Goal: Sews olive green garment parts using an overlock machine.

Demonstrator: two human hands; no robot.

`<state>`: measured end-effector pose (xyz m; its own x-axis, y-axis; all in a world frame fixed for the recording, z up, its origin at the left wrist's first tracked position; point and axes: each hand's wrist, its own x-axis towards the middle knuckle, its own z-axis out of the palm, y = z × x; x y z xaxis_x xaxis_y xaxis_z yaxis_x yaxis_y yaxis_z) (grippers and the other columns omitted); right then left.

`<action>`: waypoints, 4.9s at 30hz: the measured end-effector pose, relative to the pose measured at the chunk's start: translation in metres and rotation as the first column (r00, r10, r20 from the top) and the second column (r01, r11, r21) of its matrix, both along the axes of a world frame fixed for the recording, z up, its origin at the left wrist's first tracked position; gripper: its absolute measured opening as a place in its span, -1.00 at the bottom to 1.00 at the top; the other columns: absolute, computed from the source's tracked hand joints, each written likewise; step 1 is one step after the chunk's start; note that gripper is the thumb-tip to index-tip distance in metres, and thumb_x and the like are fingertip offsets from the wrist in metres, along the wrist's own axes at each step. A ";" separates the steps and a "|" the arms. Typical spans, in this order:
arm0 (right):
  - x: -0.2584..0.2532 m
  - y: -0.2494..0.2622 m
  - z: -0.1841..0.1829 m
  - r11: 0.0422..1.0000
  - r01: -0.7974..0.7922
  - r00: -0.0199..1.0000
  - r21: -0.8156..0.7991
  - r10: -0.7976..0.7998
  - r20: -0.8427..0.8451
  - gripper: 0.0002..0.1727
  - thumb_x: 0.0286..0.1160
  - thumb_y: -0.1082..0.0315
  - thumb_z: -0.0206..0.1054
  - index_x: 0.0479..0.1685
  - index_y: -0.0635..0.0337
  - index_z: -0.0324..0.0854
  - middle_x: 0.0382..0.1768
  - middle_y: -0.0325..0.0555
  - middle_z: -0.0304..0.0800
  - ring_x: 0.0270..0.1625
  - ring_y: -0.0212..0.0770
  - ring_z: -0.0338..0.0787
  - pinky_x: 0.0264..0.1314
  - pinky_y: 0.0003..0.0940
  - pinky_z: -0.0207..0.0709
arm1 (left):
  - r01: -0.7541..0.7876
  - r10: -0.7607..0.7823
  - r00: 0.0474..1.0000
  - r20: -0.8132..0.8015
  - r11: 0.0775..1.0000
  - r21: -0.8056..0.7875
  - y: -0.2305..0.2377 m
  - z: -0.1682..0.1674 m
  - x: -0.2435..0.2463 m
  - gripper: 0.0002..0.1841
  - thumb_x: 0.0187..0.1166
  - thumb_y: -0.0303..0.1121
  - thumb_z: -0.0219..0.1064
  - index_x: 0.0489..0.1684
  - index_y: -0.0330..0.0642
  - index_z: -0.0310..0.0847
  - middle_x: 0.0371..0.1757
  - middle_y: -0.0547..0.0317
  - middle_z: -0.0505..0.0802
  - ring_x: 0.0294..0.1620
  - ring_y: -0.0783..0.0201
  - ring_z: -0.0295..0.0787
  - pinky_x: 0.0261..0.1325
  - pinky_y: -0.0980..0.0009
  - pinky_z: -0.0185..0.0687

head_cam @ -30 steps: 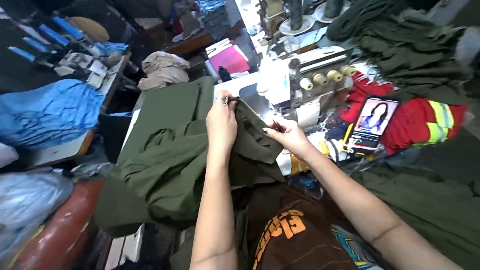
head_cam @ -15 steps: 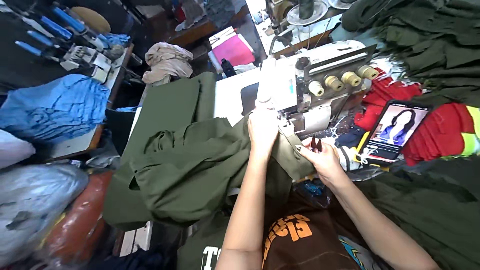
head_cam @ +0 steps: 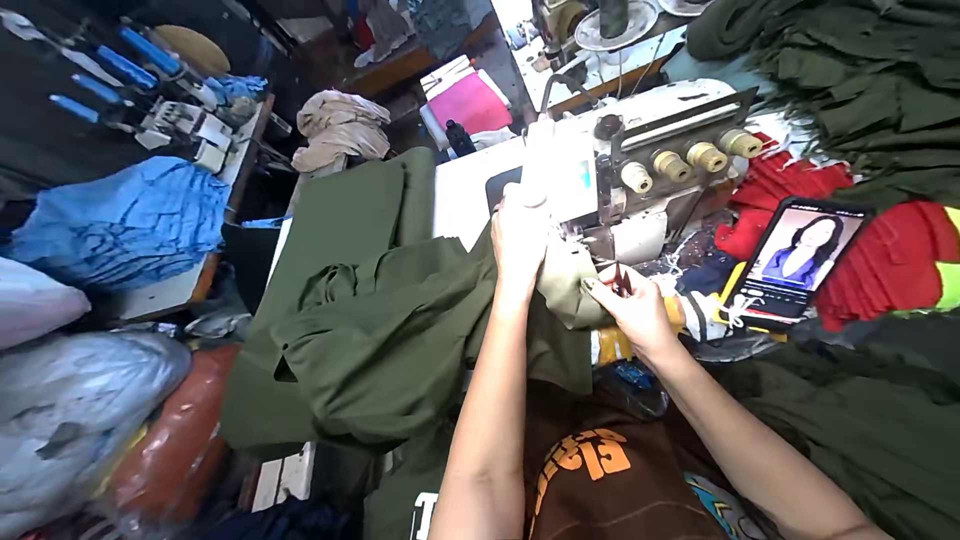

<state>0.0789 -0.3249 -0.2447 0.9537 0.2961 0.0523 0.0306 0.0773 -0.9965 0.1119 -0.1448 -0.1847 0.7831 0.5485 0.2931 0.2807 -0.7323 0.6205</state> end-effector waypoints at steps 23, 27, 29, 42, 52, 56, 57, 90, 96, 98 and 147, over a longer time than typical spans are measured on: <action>0.017 -0.002 0.018 0.966 -0.039 0.999 -0.254 0.044 0.013 -0.86 0.49 0.36 0.48 -0.32 0.23 0.67 -0.50 -0.24 0.61 -0.45 -0.45 0.56 -0.30 -0.46 0.49 | 0.748 -0.748 0.639 -0.179 0.548 0.374 -0.017 0.017 -0.151 -0.80 0.63 -0.32 0.29 -0.20 -0.26 0.78 -0.25 0.04 0.91 -0.02 0.14 0.90 0.69 -0.02 0.33; -0.004 -0.029 0.033 0.920 -0.090 0.837 -0.382 0.278 0.472 -0.68 0.48 0.44 0.39 0.22 0.09 0.69 0.18 -0.11 0.75 -0.14 -0.29 0.72 -0.12 -0.25 0.64 | 0.812 -0.814 0.543 -0.205 0.448 0.374 -0.043 0.026 -0.178 -0.83 0.73 -0.36 0.24 -0.21 -0.22 0.71 -0.42 0.11 0.83 -0.25 0.16 0.87 0.57 0.02 0.51; -0.016 -0.043 0.040 0.871 -0.271 0.658 -0.410 0.479 0.581 -0.57 0.47 0.52 0.34 0.34 0.07 0.66 0.38 -0.12 0.75 0.21 -0.26 0.82 0.19 -0.26 0.75 | 0.825 -0.843 0.515 -0.155 0.437 0.359 -0.043 0.039 -0.182 -0.87 0.75 -0.37 0.20 -0.11 -0.17 0.65 -0.39 0.15 0.82 -0.23 0.21 0.85 0.54 0.10 0.54; -0.013 -0.014 0.026 0.943 -0.129 0.557 -0.308 0.326 0.764 -0.78 0.35 0.49 0.45 -0.02 0.16 0.77 -0.01 0.07 0.78 -0.16 -0.16 0.84 -0.17 -0.26 0.79 | 0.604 -0.685 0.724 -0.081 0.572 0.556 -0.017 0.065 -0.185 -0.83 0.68 -0.27 0.35 -0.27 -0.11 0.80 -0.12 0.16 0.92 0.14 0.16 0.84 0.57 -0.07 0.40; 0.024 -0.007 0.006 0.959 -0.128 0.565 -0.254 0.281 0.776 -0.88 0.41 0.60 0.41 -0.19 0.26 0.81 0.17 -0.02 0.86 0.26 -0.18 0.84 0.31 -0.25 0.73 | 0.808 -0.843 0.508 -0.178 0.394 0.439 -0.052 0.067 -0.232 -0.77 0.69 -0.41 0.12 -0.41 -0.01 0.60 -0.35 0.23 0.70 0.02 0.19 0.68 0.51 0.14 0.29; 0.014 -0.024 0.016 0.934 -0.245 0.515 -0.261 0.354 0.781 -0.90 0.49 0.53 0.39 -0.19 0.29 0.84 0.08 -0.01 0.90 0.18 -0.22 0.87 0.31 -0.31 0.74 | 0.807 -0.868 0.488 -0.096 0.406 0.428 -0.050 0.072 -0.227 -0.84 0.71 -0.38 0.12 -0.32 0.02 0.52 -0.29 0.23 0.68 0.08 0.22 0.64 0.52 0.16 0.25; 0.004 -0.031 0.020 0.917 -0.310 0.508 -0.253 0.384 0.771 -0.88 0.57 0.46 0.36 -0.19 0.29 0.82 0.06 -0.01 0.91 0.19 -0.22 0.87 0.31 -0.31 0.74 | 0.816 -0.881 0.470 -0.060 0.407 0.410 -0.050 0.073 -0.224 -0.84 0.73 -0.36 0.13 -0.30 0.02 0.53 -0.27 0.23 0.68 0.09 0.23 0.63 0.53 0.18 0.23; -0.038 -0.135 0.046 0.947 -0.155 0.845 -0.280 0.274 0.458 -0.82 0.61 0.29 0.36 -0.03 0.13 0.83 -0.11 -0.28 0.83 -0.03 -0.56 0.75 0.09 -0.67 0.64 | 0.971 -0.958 0.240 -0.153 0.238 0.034 0.008 0.038 -0.074 -0.85 0.49 -0.25 0.49 -0.32 -0.13 0.79 -0.14 0.24 0.88 -0.01 0.36 0.77 0.20 0.26 0.61; -0.040 -0.133 0.044 0.885 -0.001 0.813 -0.466 0.272 0.515 -0.77 0.60 0.12 0.38 -0.05 0.02 0.86 -0.24 -0.25 0.74 -0.18 -0.48 0.68 -0.10 -0.57 0.58 | 0.955 -0.877 0.294 -0.381 0.252 0.157 -0.005 0.032 -0.070 -0.72 0.57 -0.10 0.42 -0.29 -0.14 0.80 -0.51 0.25 0.75 -0.42 0.29 0.68 -0.19 0.21 0.58; -0.039 -0.135 0.043 0.885 0.001 0.817 -0.466 0.268 0.510 -0.74 0.58 0.09 0.40 -0.14 0.07 0.84 -0.23 -0.23 0.72 -0.18 -0.50 0.67 -0.11 -0.60 0.57 | 0.952 -0.892 0.305 -0.334 0.283 0.113 0.002 0.033 -0.069 -0.71 0.57 -0.09 0.43 -0.36 -0.13 0.79 -0.53 0.29 0.76 -0.42 0.37 0.66 -0.13 0.28 0.55; -0.062 -0.078 0.111 0.806 -0.442 0.553 -0.394 0.590 0.588 -0.77 0.79 0.34 0.16 -0.03 0.23 0.72 -0.04 -0.07 0.76 0.09 -0.33 0.73 0.20 -0.48 0.62 | 0.837 -0.377 0.393 -0.839 0.525 0.156 -0.051 0.052 -0.142 -0.83 0.61 -0.49 0.27 -0.09 -0.44 0.73 -0.09 -0.28 0.87 0.08 -0.28 0.81 0.41 -0.29 0.41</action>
